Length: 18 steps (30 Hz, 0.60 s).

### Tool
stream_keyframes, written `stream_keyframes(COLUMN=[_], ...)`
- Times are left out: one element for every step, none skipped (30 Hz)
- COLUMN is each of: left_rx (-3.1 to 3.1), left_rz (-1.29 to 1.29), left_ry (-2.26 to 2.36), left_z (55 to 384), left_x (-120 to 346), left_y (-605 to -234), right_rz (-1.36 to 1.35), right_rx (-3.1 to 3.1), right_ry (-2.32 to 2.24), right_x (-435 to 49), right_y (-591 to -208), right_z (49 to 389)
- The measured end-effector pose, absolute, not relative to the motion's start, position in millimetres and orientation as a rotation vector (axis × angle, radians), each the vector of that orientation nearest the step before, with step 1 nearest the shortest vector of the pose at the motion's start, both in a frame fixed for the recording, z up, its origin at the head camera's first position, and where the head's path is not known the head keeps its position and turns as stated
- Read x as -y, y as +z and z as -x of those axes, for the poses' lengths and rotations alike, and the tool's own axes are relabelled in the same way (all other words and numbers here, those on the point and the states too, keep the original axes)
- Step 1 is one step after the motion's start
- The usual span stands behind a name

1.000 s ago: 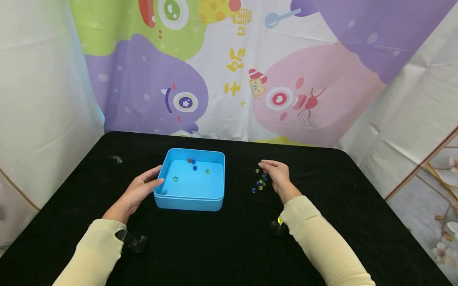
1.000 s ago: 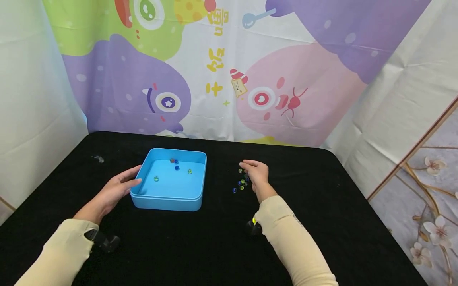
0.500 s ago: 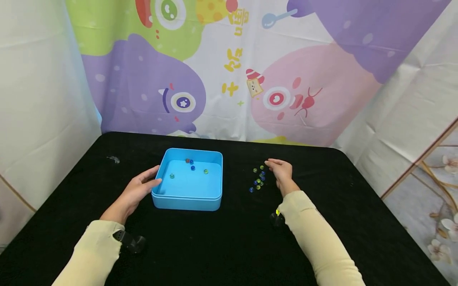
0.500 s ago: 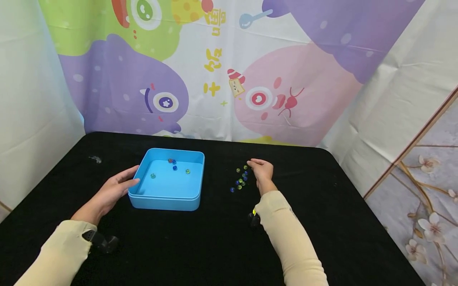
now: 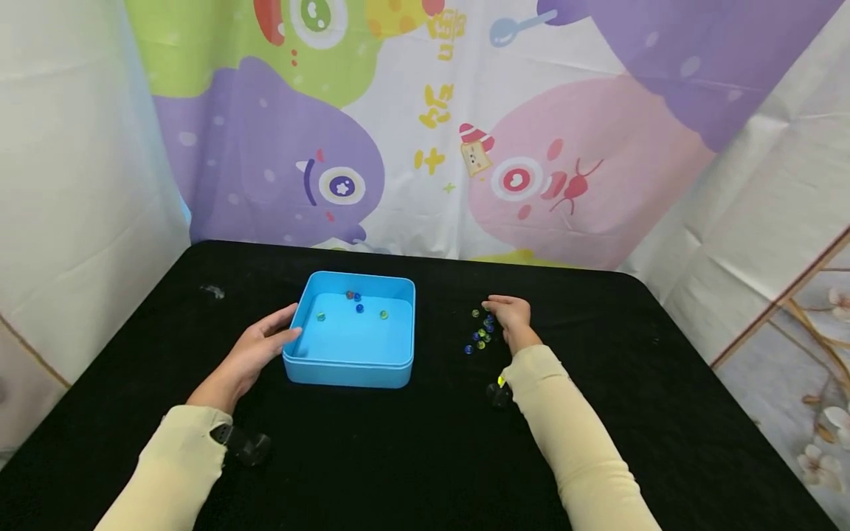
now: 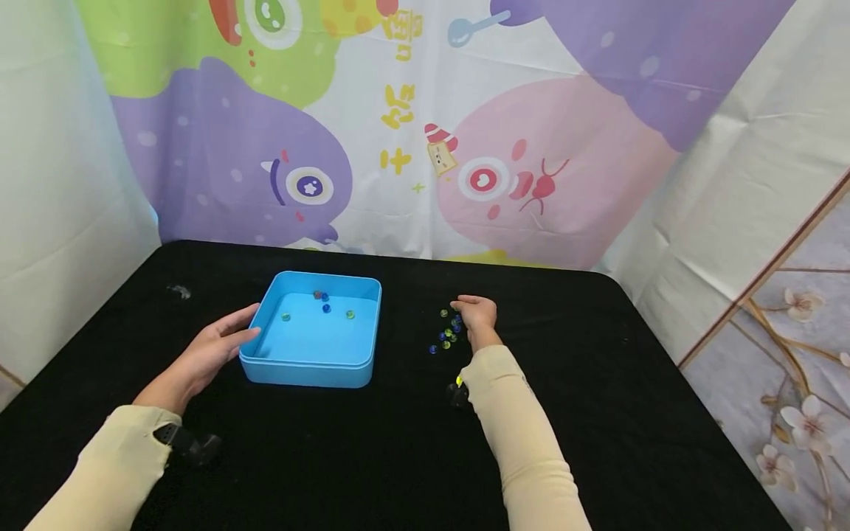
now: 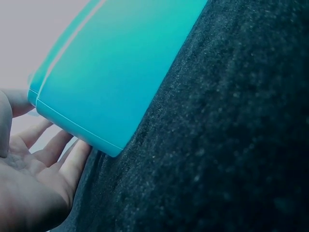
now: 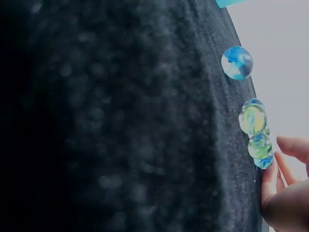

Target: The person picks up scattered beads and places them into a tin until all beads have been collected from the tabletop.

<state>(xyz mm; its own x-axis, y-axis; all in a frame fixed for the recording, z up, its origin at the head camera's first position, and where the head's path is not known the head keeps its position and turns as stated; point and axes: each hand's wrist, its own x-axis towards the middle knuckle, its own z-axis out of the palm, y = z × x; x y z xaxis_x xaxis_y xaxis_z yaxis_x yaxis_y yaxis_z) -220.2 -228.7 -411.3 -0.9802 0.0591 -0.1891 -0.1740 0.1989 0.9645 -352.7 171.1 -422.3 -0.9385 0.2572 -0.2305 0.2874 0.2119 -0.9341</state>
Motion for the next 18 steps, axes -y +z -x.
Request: stream_keyframes(left_rx=[-2.284,-2.284,-2.284,-2.286,-2.287,-2.287,-2.284,-2.282,-2.280,-2.277,-2.273,-2.270,-2.267,-2.265,-2.264,-2.262,-2.261,-2.261], left_rz=[0.113,0.113,0.112,0.110,0.109,0.108,0.111,0.115,0.119,0.124,0.130,0.133,0.132,0.129,0.126,0.123,0.122,0.121], left_ry=[1.875,1.877,1.880,1.881,1.883,1.885,1.887,1.888,1.888,1.889,1.891,1.894,1.897,1.899,1.901,1.904,1.905,1.905], left_z=[219.6,218.9,218.5,218.2,217.9,217.7,217.5,217.4,217.3,217.2,217.1,217.1,217.3,217.6,217.9,218.3,218.6,218.9], left_x=[229.2,229.8,230.1,230.3,230.4,230.3,230.3,230.3,230.2,230.3,230.4,230.4,230.4,230.3,230.2,230.1,230.0,229.9], left_y=[-411.8,-412.2,-412.4,-412.7,-412.8,-412.8,-412.8,-412.9,-413.0,-413.0,-413.0,-413.1,-413.3,-413.4,-413.6,-413.7,-413.9,-414.1], right_rz=[-0.538,-0.537,-0.531,-0.530,-0.529,-0.526,-0.523,-0.519,-0.515,-0.513,-0.513,-0.515,-0.524,-0.531,-0.539,-0.548,-0.553,-0.556], right_rx=[-2.454,-2.482,-2.511,-2.533,-2.551,-2.566,-2.582,-2.592,-2.598,-2.602,-2.604,-2.610,-2.611,-2.610,-2.605,-2.597,-2.590,-2.579], right_ry=[-1.839,-1.801,-1.762,-1.734,-1.717,-1.705,-1.690,-1.681,-1.674,-1.668,-1.662,-1.649,-1.640,-1.636,-1.634,-1.636,-1.640,-1.650], right_x=[-170.7,-170.2,-169.8,-169.2,-168.6,-168.0,-167.6,-167.1,-166.7,-166.3,-166.1,-166.3,-166.6,-167.0,-167.6,-168.4,-169.3,-170.1], right_y=[-422.3,-422.2,-421.6,-421.1,-420.5,-420.1,-419.8,-419.6,-419.5,-419.7,-419.8,-419.9,-419.8,-419.7,-419.4,-419.2,-418.9,-418.5], right_z=[353.0,353.1,353.1,353.1,352.9,353.0,353.0,353.0,353.1,353.1,353.2,353.5,353.4,353.5,353.5,353.7,353.8,353.7])
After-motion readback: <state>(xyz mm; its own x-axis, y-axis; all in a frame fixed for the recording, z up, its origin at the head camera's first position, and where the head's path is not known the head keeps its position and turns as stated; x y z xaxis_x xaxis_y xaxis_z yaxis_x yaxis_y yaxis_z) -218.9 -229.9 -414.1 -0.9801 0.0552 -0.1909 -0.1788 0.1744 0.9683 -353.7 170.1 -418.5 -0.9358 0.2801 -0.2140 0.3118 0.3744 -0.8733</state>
